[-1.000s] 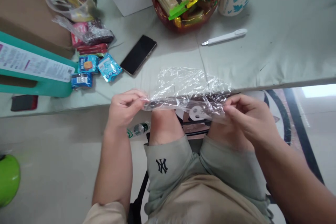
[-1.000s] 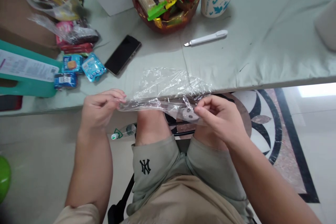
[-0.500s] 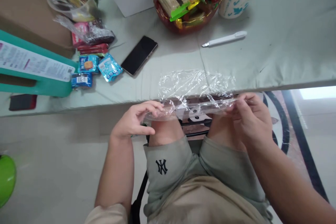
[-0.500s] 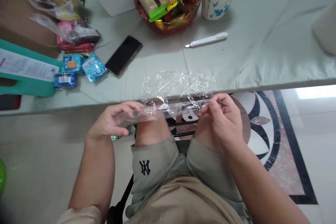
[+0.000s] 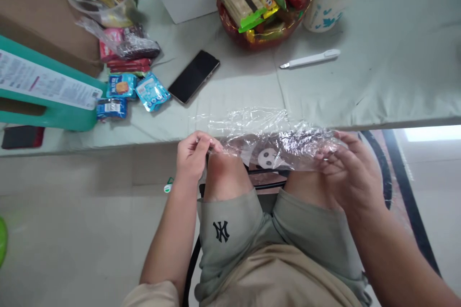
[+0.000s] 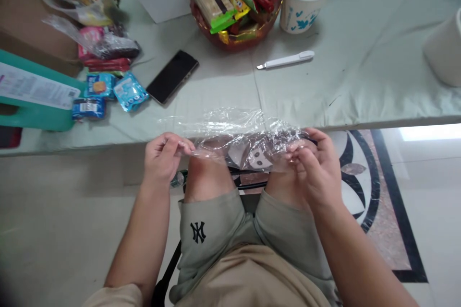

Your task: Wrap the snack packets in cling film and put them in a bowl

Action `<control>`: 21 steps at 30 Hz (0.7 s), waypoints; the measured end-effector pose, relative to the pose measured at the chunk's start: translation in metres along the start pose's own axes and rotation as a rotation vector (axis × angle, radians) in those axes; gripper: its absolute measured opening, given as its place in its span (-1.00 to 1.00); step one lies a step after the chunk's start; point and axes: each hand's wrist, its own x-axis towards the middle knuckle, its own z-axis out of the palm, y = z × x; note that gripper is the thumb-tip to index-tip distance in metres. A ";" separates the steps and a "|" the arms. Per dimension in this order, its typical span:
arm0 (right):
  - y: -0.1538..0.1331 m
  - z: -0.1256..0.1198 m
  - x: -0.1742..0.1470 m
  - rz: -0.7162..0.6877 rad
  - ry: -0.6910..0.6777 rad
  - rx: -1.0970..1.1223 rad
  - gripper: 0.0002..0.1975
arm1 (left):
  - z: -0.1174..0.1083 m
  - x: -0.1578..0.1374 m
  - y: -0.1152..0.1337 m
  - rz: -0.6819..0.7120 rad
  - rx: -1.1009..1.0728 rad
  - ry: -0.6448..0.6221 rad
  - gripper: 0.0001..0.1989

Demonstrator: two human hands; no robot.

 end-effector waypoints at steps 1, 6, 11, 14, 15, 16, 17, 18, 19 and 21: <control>0.001 -0.002 -0.004 0.045 -0.029 0.042 -0.56 | 0.004 0.000 0.000 0.029 -0.004 0.048 -0.63; 0.011 -0.009 -0.027 0.236 -0.113 0.057 -0.53 | 0.020 0.003 -0.001 0.289 0.040 0.225 -0.60; 0.022 -0.011 -0.035 0.236 -0.055 -0.033 -0.67 | 0.026 0.006 0.001 0.295 0.089 0.244 -0.56; 0.023 -0.009 -0.033 0.189 -0.016 -0.048 -0.63 | 0.023 0.008 -0.001 0.216 0.138 0.219 -0.58; 0.024 -0.006 -0.032 0.184 -0.010 -0.061 -0.62 | 0.022 0.009 -0.002 0.189 0.162 0.215 -0.58; 0.024 -0.004 -0.031 0.181 -0.013 -0.075 -0.63 | 0.019 0.009 -0.003 0.167 0.186 0.213 -0.57; 0.026 -0.001 -0.031 0.180 -0.024 -0.089 -0.63 | 0.016 0.010 -0.004 0.147 0.208 0.215 -0.57; 0.027 0.003 -0.031 0.184 -0.042 -0.103 -0.63 | 0.013 0.011 -0.005 0.130 0.229 0.217 -0.56; 0.030 0.007 -0.032 0.194 -0.061 -0.119 -0.63 | 0.010 0.013 -0.005 0.114 0.248 0.221 -0.56; 0.034 0.015 -0.032 0.218 -0.075 -0.144 -0.61 | 0.003 0.018 -0.002 0.090 0.287 0.230 -0.58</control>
